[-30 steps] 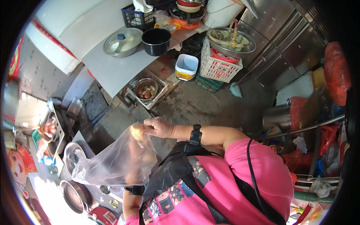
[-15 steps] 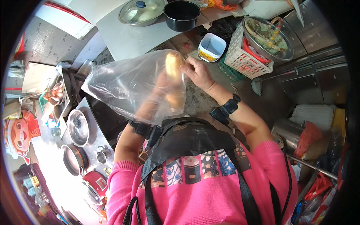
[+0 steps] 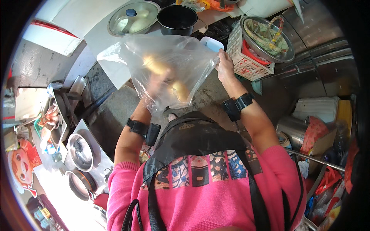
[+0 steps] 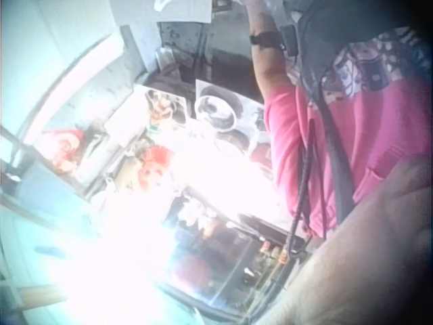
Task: The person retrieves vegetables from a plastic bag, washes them in a bowl of water, and then peels them using a peeler. The peeled vegetables are placed back into the bowl.
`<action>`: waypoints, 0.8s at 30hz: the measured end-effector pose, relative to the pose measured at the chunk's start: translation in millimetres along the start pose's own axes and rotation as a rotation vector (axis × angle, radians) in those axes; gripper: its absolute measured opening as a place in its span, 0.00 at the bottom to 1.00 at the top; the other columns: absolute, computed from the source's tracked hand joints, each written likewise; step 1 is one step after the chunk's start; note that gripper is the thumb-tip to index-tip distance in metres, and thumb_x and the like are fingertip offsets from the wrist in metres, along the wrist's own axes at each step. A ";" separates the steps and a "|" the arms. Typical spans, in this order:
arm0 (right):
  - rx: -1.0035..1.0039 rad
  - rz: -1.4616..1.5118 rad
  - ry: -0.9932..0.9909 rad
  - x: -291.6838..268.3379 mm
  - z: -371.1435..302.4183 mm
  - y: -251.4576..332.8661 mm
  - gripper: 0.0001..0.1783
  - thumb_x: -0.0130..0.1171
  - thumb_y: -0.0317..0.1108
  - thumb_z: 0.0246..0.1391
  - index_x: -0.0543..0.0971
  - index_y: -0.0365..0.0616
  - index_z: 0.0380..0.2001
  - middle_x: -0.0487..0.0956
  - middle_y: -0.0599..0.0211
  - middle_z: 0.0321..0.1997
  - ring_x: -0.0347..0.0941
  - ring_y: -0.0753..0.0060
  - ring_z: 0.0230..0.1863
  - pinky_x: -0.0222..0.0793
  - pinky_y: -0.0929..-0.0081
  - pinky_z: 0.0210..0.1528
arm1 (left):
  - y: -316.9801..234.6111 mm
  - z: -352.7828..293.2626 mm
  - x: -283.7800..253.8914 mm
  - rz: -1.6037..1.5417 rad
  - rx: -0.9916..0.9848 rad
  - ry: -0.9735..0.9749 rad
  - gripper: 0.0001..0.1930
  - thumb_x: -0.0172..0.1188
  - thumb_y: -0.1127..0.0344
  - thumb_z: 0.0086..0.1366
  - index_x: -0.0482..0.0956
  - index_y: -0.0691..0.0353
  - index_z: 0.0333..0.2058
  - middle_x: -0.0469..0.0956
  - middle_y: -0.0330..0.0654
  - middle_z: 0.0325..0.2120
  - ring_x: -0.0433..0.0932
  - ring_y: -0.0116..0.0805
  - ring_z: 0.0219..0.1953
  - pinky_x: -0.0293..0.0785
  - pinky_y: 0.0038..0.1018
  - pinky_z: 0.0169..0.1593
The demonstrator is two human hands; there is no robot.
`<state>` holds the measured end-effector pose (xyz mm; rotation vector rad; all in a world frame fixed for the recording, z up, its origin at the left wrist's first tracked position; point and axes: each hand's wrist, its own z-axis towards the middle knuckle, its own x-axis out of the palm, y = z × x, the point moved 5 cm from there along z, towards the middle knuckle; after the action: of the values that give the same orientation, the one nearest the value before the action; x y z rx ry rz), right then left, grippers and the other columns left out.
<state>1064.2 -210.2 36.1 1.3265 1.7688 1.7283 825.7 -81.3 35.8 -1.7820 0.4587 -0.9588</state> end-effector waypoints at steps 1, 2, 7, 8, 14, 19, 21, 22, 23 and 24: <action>0.010 -0.041 -0.061 -4.3 6.1 0.3 0.14 0.50 0.45 0.58 0.72 0.46 0.36 0.73 0.73 0.33 0.71 0.75 0.35 0.69 0.72 0.36 | -0.7 2.6 -6.2 -0.167 0.001 -0.045 0.29 0.61 0.52 0.56 0.63 0.66 0.48 0.71 0.44 0.40 0.71 0.37 0.43 0.66 0.35 0.51; -0.005 -0.064 -0.065 -5.5 12.9 2.5 0.14 0.50 0.45 0.58 0.72 0.47 0.37 0.73 0.74 0.32 0.71 0.75 0.34 0.69 0.72 0.36 | 1.0 4.4 -10.4 -0.327 -0.026 -0.092 0.27 0.59 0.52 0.57 0.63 0.65 0.47 0.71 0.44 0.40 0.71 0.38 0.42 0.66 0.36 0.51; 0.046 0.054 -0.330 -30.2 29.6 -2.6 0.14 0.49 0.46 0.58 0.72 0.46 0.32 0.71 0.73 0.25 0.66 0.77 0.25 0.62 0.78 0.24 | -8.2 15.4 -26.5 -0.749 -0.010 -0.153 0.28 0.53 0.42 0.58 0.68 0.62 0.44 0.73 0.43 0.37 0.72 0.38 0.41 0.70 0.36 0.50; 0.066 0.044 -0.369 -37.5 30.5 -3.9 0.14 0.49 0.45 0.58 0.71 0.45 0.31 0.70 0.73 0.24 0.64 0.78 0.23 0.59 0.79 0.22 | -10.4 19.4 -31.0 -0.795 -0.002 -0.191 0.30 0.52 0.39 0.57 0.69 0.63 0.44 0.74 0.43 0.37 0.72 0.37 0.41 0.70 0.35 0.50; 0.042 0.192 -0.468 -75.4 35.3 -2.1 0.14 0.51 0.45 0.57 0.69 0.46 0.28 0.69 0.72 0.21 0.59 0.79 0.15 0.49 0.82 0.15 | -19.8 47.5 -47.8 -0.972 0.121 -0.291 0.32 0.56 0.38 0.54 0.67 0.65 0.41 0.72 0.41 0.34 0.71 0.35 0.40 0.63 0.37 0.55; 0.077 0.184 -0.171 -61.9 49.8 9.9 0.31 0.44 0.63 0.54 0.69 0.47 0.45 0.72 0.72 0.33 0.66 0.79 0.28 0.59 0.80 0.27 | -2.0 69.9 -47.2 -1.036 0.056 -0.446 0.31 0.54 0.39 0.56 0.67 0.65 0.40 0.72 0.42 0.33 0.71 0.36 0.40 0.63 0.38 0.55; 0.231 0.113 0.047 -41.9 54.4 2.3 0.33 0.45 0.64 0.53 0.67 0.48 0.48 0.73 0.71 0.36 0.67 0.78 0.29 0.61 0.81 0.28 | 8.2 83.1 -35.3 -1.048 0.020 -0.431 0.31 0.54 0.40 0.56 0.67 0.66 0.40 0.72 0.43 0.33 0.71 0.38 0.39 0.64 0.38 0.55; 0.285 0.088 0.165 -31.9 58.4 0.0 0.34 0.45 0.64 0.52 0.66 0.48 0.50 0.73 0.70 0.37 0.67 0.78 0.30 0.62 0.82 0.29 | 14.8 91.5 -24.3 -1.057 0.004 -0.401 0.30 0.54 0.40 0.56 0.67 0.66 0.40 0.72 0.44 0.33 0.71 0.38 0.39 0.64 0.38 0.54; 0.338 0.013 0.263 -22.7 62.8 -4.6 0.33 0.44 0.64 0.53 0.67 0.47 0.49 0.73 0.68 0.38 0.68 0.76 0.31 0.63 0.80 0.32 | 18.7 99.8 -16.3 -1.040 -0.002 -0.380 0.30 0.55 0.42 0.57 0.67 0.67 0.41 0.72 0.47 0.35 0.71 0.40 0.39 0.66 0.37 0.54; 0.386 -0.060 0.323 -17.2 70.7 -7.5 0.33 0.42 0.64 0.54 0.67 0.46 0.48 0.73 0.66 0.38 0.69 0.74 0.32 0.65 0.78 0.35 | 23.5 106.3 -8.3 -0.988 0.021 -0.402 0.28 0.55 0.44 0.58 0.67 0.66 0.43 0.73 0.47 0.37 0.72 0.40 0.40 0.66 0.37 0.54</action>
<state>1124.9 -180.0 8.5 1.1611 2.3943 1.7013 906.7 -21.4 -6.4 -2.1231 -0.7600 -1.1776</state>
